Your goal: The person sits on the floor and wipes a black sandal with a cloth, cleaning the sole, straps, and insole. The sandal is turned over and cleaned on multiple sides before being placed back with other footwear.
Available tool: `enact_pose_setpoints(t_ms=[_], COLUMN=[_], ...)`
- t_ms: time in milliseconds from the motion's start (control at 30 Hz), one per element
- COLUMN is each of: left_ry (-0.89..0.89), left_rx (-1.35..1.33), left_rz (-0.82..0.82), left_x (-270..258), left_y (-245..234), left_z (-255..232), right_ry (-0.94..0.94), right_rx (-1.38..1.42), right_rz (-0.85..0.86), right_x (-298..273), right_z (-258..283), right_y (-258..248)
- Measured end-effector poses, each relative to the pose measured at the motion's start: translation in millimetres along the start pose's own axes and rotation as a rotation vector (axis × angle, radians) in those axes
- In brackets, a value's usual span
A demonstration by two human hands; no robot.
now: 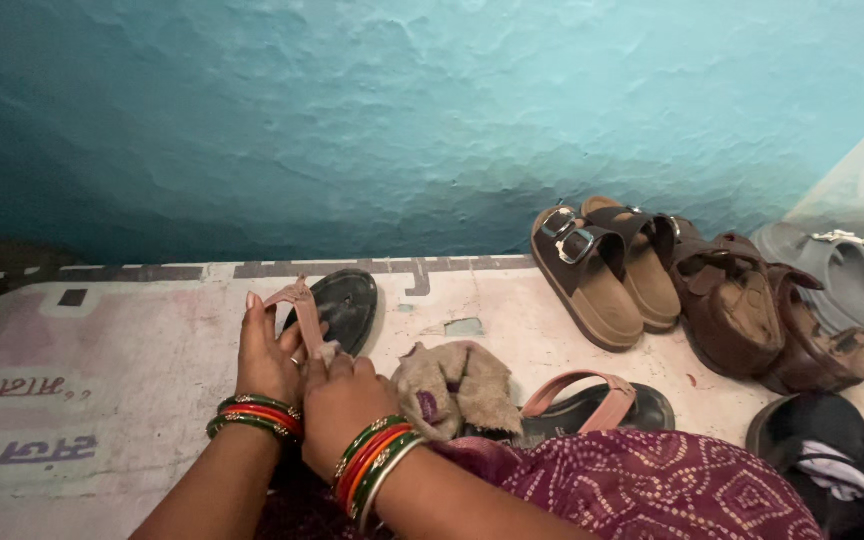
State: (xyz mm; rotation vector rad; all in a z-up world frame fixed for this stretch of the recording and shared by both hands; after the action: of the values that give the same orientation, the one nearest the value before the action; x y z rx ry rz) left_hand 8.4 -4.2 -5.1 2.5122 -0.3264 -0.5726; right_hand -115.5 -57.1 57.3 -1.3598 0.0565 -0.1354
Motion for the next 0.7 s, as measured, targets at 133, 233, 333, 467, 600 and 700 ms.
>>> enact_pose_setpoints(t_ms=[133,233,333,467,600,700], left_ry=[0.004,0.029,0.193,0.439,0.681,0.81], left_rx=[-0.006,0.059,0.183,0.399,0.877,1.06], left_rz=[0.025,0.033,-0.004,-0.181,-0.359,-0.288], left_x=[9,8,-8,-31,-32,-15], left_y=[-3,-12,-24,-22,-16,-14], left_z=[5,12,12,2,-21,-23], right_ry=[0.036,0.086,0.148,0.302,0.372,0.382], right_rx=[0.05,0.088,0.178,0.255,0.252,0.273], right_rz=[-0.02,-0.053,-0.134,-0.131,-0.088,-0.056], right_x=[-12,-16,-11,-2,5,10], right_z=[2,-4,-10,-12,-16,-24], right_y=[3,1,-6,-13,-15,-14])
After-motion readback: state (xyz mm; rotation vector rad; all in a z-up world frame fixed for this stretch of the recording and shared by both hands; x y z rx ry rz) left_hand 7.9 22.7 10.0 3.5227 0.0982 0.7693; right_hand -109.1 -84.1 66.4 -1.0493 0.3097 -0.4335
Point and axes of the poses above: each hand's wrist, its own x-axis towards the middle knuckle, its own y-axis out of the palm, z = x × y, the point moved 1 cm from there along x, towards the middle knuckle, and after that the axes turned 1 degree about -z, right-handed, at the moved point
